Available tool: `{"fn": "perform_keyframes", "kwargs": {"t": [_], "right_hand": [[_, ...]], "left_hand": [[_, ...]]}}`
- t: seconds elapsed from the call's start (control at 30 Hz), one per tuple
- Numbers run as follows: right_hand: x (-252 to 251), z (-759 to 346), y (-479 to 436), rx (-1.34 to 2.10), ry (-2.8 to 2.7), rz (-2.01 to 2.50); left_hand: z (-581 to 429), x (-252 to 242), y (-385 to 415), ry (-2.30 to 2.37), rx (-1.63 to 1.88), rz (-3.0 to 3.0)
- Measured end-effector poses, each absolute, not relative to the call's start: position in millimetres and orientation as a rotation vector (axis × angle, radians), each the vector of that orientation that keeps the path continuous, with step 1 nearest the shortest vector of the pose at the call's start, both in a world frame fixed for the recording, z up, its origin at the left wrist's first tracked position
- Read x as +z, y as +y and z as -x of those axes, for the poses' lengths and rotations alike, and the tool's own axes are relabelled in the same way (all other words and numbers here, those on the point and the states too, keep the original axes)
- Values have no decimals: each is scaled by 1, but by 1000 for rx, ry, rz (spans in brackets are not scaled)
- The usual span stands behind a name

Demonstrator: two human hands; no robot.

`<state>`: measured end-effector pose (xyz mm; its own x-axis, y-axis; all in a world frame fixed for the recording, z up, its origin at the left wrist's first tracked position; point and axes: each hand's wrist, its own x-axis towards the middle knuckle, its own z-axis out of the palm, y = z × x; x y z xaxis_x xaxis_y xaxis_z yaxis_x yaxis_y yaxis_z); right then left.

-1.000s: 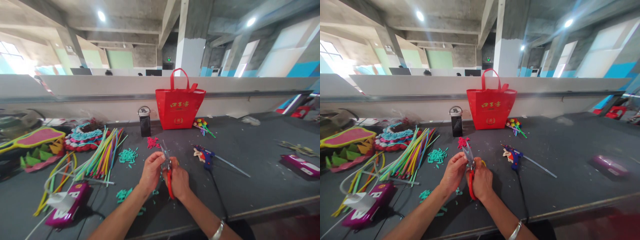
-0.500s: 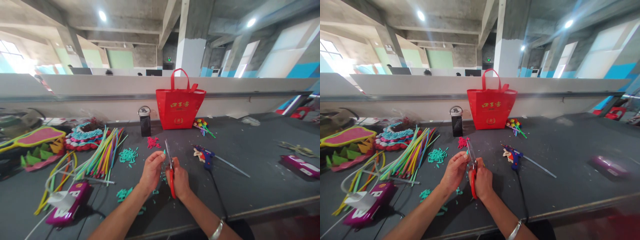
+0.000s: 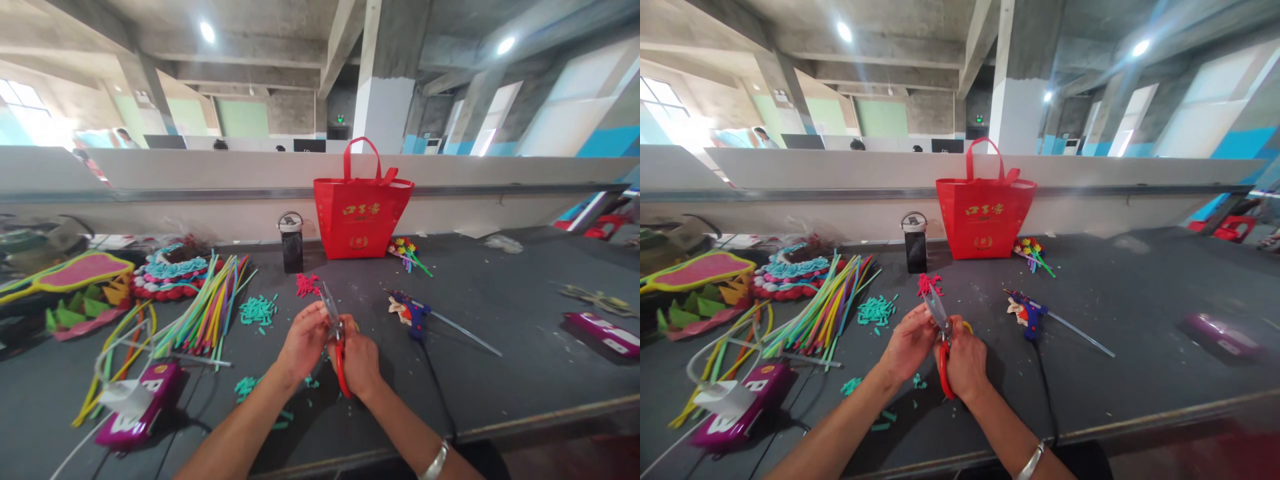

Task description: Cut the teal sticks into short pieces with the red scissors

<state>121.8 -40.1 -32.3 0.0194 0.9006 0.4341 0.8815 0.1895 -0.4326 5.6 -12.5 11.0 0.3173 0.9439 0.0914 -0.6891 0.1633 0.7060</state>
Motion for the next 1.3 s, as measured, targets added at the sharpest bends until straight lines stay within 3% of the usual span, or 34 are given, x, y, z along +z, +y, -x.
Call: {"fn": "perform_keyframes", "kwargs": {"t": [1.3], "right_hand": [[-37,-125,-39,-103,-1862,1716]], "left_hand": [[-4,14,-12,374,1143,-627]]}}
